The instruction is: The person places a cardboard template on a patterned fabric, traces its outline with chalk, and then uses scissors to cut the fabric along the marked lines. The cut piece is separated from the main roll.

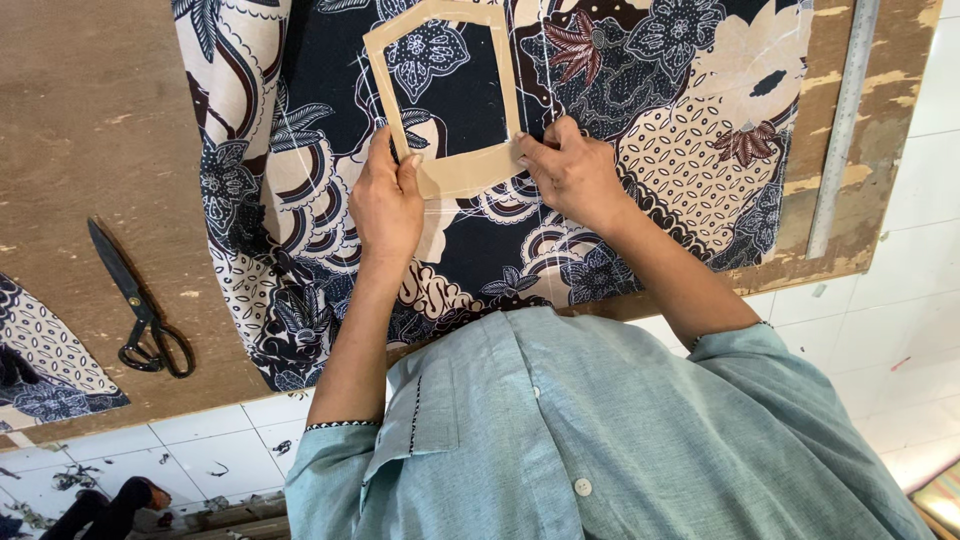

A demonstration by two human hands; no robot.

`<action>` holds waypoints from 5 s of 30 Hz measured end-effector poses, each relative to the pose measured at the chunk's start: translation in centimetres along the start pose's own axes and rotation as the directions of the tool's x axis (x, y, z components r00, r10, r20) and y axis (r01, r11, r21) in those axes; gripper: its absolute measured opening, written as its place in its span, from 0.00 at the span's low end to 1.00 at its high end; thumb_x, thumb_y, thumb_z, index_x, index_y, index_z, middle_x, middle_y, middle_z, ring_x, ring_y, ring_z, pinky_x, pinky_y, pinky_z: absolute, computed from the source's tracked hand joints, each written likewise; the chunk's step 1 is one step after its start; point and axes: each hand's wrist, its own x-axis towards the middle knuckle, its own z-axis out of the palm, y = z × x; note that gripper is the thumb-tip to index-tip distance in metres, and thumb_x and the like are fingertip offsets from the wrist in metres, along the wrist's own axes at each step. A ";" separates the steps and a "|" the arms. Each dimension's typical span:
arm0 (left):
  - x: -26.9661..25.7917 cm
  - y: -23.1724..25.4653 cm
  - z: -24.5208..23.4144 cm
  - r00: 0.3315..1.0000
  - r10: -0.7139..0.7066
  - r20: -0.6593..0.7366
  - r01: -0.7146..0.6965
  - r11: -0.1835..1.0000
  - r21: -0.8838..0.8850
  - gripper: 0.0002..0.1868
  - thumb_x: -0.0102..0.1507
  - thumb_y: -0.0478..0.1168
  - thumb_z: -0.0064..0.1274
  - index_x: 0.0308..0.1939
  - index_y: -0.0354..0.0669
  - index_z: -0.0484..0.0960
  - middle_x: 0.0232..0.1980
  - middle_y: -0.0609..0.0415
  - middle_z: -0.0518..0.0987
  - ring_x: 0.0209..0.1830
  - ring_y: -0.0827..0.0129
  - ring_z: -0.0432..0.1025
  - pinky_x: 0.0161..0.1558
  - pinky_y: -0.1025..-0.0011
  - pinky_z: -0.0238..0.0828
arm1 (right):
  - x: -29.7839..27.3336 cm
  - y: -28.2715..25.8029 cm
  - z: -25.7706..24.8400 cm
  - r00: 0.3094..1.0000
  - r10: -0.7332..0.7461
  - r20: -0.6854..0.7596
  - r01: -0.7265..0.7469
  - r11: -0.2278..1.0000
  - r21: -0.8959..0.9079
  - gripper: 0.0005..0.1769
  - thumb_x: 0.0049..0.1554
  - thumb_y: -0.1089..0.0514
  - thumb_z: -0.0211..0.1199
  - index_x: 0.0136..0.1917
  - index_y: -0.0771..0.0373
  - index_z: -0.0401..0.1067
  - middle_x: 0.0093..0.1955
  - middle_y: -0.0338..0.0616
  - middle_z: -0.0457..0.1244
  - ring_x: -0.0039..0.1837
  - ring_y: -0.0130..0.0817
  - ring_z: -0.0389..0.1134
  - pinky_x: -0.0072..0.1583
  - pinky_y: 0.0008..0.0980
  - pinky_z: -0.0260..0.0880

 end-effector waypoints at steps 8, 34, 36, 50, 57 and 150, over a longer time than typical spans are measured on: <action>-0.2 -0.4 0.2 0.996 0.083 -0.024 -0.082 0.995 0.063 0.23 0.70 0.40 0.56 0.66 0.31 0.72 0.45 0.40 0.84 0.41 0.53 0.81 0.41 0.59 0.78 | 0.1 -0.1 -0.1 1.000 0.010 0.016 -0.010 1.000 0.004 0.17 0.59 0.59 0.69 0.62 0.54 0.78 0.45 0.44 0.59 0.35 0.32 0.65 0.38 0.33 0.71; -1.4 -0.4 -0.2 0.985 0.172 -0.008 -0.164 0.955 0.249 0.22 0.67 0.38 0.59 0.65 0.35 0.76 0.45 0.45 0.73 0.45 0.55 0.71 0.49 0.55 0.70 | 0.4 -0.4 -0.4 0.999 -0.012 -0.042 0.013 1.000 0.019 0.15 0.58 0.60 0.72 0.59 0.59 0.80 0.45 0.46 0.61 0.35 0.34 0.67 0.37 0.33 0.70; -1.3 -0.4 -0.8 0.979 0.204 0.011 -0.200 0.948 0.247 0.25 0.66 0.40 0.60 0.66 0.36 0.76 0.53 0.43 0.72 0.53 0.52 0.68 0.55 0.50 0.66 | 0.4 -0.4 -0.5 0.999 -0.014 -0.051 0.015 1.000 0.021 0.15 0.57 0.59 0.72 0.59 0.58 0.80 0.45 0.46 0.62 0.35 0.34 0.67 0.37 0.33 0.70; 0.8 -2.8 -3.5 0.838 0.436 0.328 -0.531 0.790 0.307 0.27 0.69 0.56 0.55 0.67 0.46 0.80 0.81 0.58 0.60 0.82 0.46 0.45 0.75 0.34 0.41 | 0.2 -0.3 -0.1 0.999 -0.001 -0.045 0.000 1.000 -0.006 0.16 0.57 0.60 0.71 0.60 0.57 0.80 0.46 0.46 0.62 0.35 0.35 0.67 0.36 0.34 0.70; 0.4 -3.5 -2.9 0.841 0.455 0.293 -0.526 0.812 0.252 0.28 0.69 0.56 0.55 0.65 0.43 0.80 0.81 0.56 0.63 0.82 0.47 0.47 0.78 0.37 0.38 | 0.2 -0.2 0.1 0.998 0.000 -0.061 0.001 1.000 0.012 0.17 0.57 0.60 0.71 0.61 0.57 0.79 0.46 0.45 0.61 0.35 0.35 0.67 0.37 0.35 0.70; -4.5 0.3 2.2 0.841 0.512 0.173 -0.538 0.767 0.349 0.25 0.65 0.30 0.48 0.67 0.49 0.76 0.55 0.40 0.71 0.64 0.41 0.67 0.71 0.46 0.60 | 0.2 2.0 -0.9 0.898 0.431 0.090 -0.418 0.769 0.484 0.14 0.65 0.61 0.67 0.63 0.67 0.76 0.48 0.45 0.61 0.48 0.33 0.63 0.50 0.35 0.68</action>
